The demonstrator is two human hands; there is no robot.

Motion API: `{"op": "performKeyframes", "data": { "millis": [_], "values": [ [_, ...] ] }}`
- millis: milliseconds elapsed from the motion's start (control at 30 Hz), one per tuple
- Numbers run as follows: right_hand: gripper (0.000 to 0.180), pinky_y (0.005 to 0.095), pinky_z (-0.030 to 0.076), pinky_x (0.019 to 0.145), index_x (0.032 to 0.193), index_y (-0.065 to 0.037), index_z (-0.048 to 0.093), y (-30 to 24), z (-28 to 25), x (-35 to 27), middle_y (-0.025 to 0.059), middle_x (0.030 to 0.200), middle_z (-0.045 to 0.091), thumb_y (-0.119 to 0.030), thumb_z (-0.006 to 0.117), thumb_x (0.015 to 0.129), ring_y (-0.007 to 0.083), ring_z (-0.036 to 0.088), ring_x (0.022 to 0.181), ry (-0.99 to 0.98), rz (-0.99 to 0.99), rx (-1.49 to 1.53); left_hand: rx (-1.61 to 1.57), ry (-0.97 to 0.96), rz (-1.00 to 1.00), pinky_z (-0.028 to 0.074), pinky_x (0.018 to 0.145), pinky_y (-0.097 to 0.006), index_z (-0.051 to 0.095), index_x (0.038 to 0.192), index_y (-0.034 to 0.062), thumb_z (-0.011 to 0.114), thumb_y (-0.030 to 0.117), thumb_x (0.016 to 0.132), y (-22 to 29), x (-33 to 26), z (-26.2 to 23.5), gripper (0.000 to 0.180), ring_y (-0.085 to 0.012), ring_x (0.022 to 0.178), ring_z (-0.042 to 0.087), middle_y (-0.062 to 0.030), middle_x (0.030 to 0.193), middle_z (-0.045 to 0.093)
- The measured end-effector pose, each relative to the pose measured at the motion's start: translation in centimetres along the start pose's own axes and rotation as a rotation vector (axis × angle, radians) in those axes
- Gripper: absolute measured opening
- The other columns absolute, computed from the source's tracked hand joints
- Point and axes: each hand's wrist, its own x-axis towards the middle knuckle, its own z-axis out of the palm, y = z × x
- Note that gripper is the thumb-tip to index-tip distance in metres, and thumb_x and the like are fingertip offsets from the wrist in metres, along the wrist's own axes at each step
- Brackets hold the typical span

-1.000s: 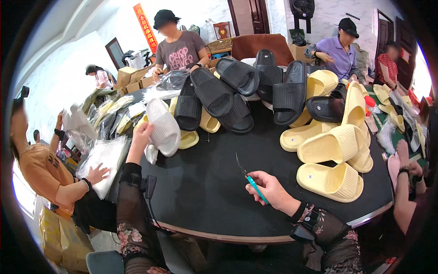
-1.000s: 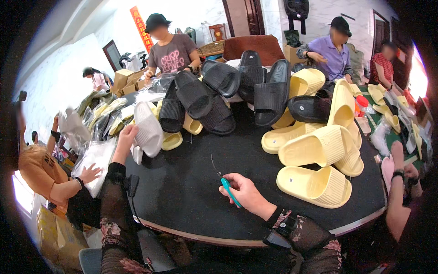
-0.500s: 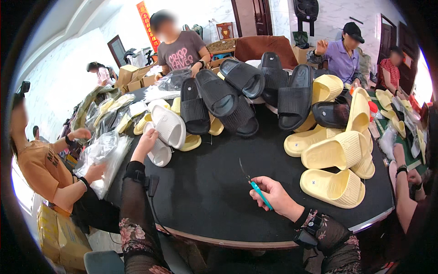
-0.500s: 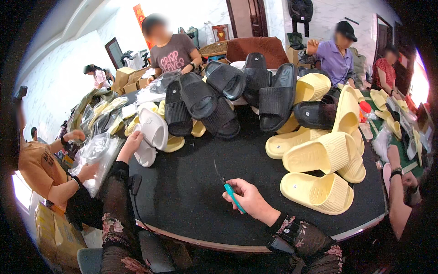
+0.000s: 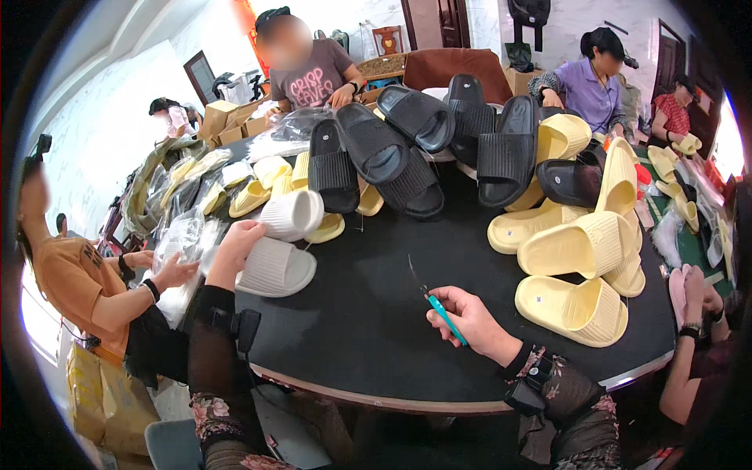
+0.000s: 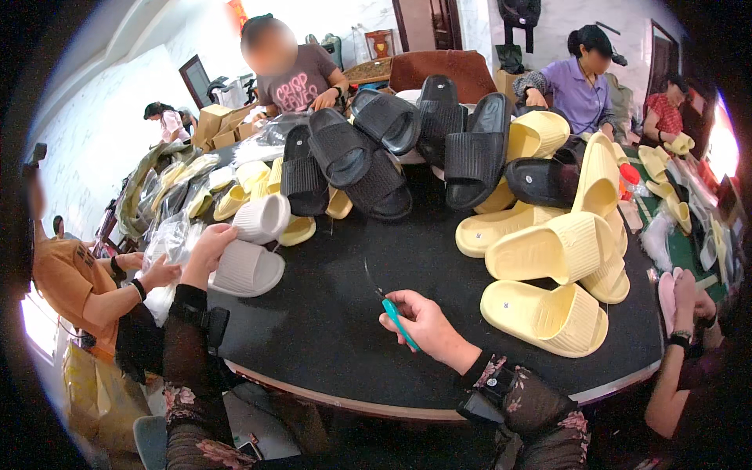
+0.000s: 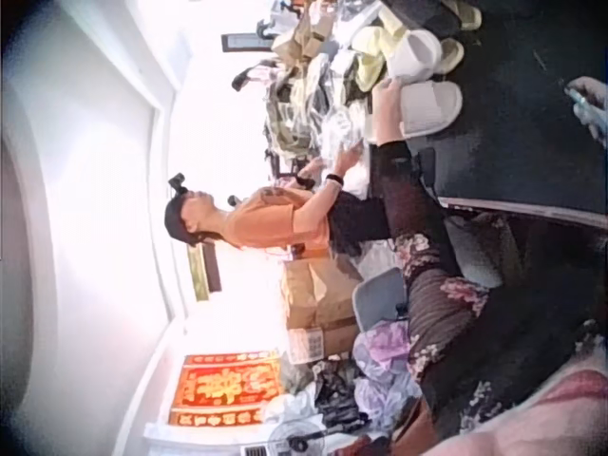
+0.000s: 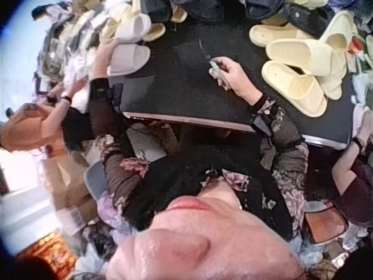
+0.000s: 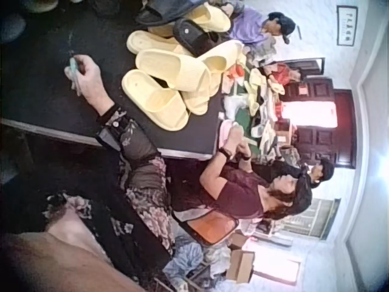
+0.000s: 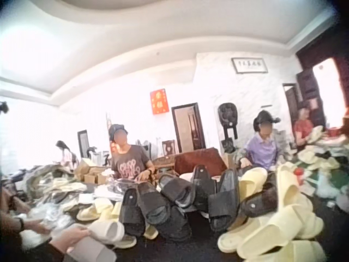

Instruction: Using scissors to trim excess material or threads from newly manufactured sandals at a production table.

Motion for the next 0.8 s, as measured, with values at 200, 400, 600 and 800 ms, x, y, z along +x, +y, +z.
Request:
{"op": "performKeyframes", "data": {
  "millis": [200, 400, 600, 800],
  "values": [
    [0.041, 0.0192, 0.042, 0.045, 0.116, 0.001, 0.049, 0.1, 0.3, 0.0, 0.0013, 0.077, 0.059, -0.022, 0.065, 0.086, 0.0042, 0.052, 0.056, 0.018, -0.015, 0.017, -0.629, -0.223, -0.184, 0.049, 0.058, -0.027, 0.06, 0.097, -0.0024, 0.058, 0.017, 0.089, -1.0, -4.2, 3.2, 0.021, -0.0129, 0.067, 0.061, -0.0058, 0.081, 0.063],
    [0.039, 0.019, 0.043, 0.049, 0.115, 0.002, 0.049, -0.2, 0.0, 0.2, 0.0017, 0.08, 0.059, -0.019, 0.065, 0.087, 0.0039, 0.052, 0.06, 0.099, -0.142, 0.094, -0.673, -0.392, -0.275, 0.049, 0.061, -0.026, 0.057, 0.104, -0.0004, 0.056, 0.017, 0.09, 0.7, -8.8, 9.7, 0.022, -0.012, 0.071, 0.06, -0.0048, 0.085, 0.062],
    [0.039, 0.0168, 0.039, 0.042, 0.119, -0.001, 0.047, -0.1, 0.3, 0.1, -0.0015, 0.078, 0.055, -0.018, 0.063, 0.087, 0.0025, 0.05, 0.055, 0.099, -0.16, 0.11, -0.837, -0.549, -0.311, 0.05, 0.08, -0.031, 0.048, 0.118, 0.0, 0.054, 0.013, 0.09, 2.2, -11.2, 12.6, 0.032, -0.0168, 0.094, 0.06, -0.0075, 0.107, 0.058],
    [0.038, 0.0173, 0.041, 0.045, 0.119, -0.001, 0.047, 0.0, 0.3, -0.2, -0.0005, 0.08, 0.057, -0.017, 0.062, 0.088, 0.0022, 0.051, 0.058, 0.063, -0.189, 0.12, -0.888, -0.42, -0.109, 0.045, 0.091, -0.034, 0.041, 0.126, -0.0051, 0.048, 0.001, 0.086, 3.5, -12.6, 12.9, 0.042, -0.0227, 0.106, 0.057, -0.0155, 0.118, 0.055]
  ]
}}
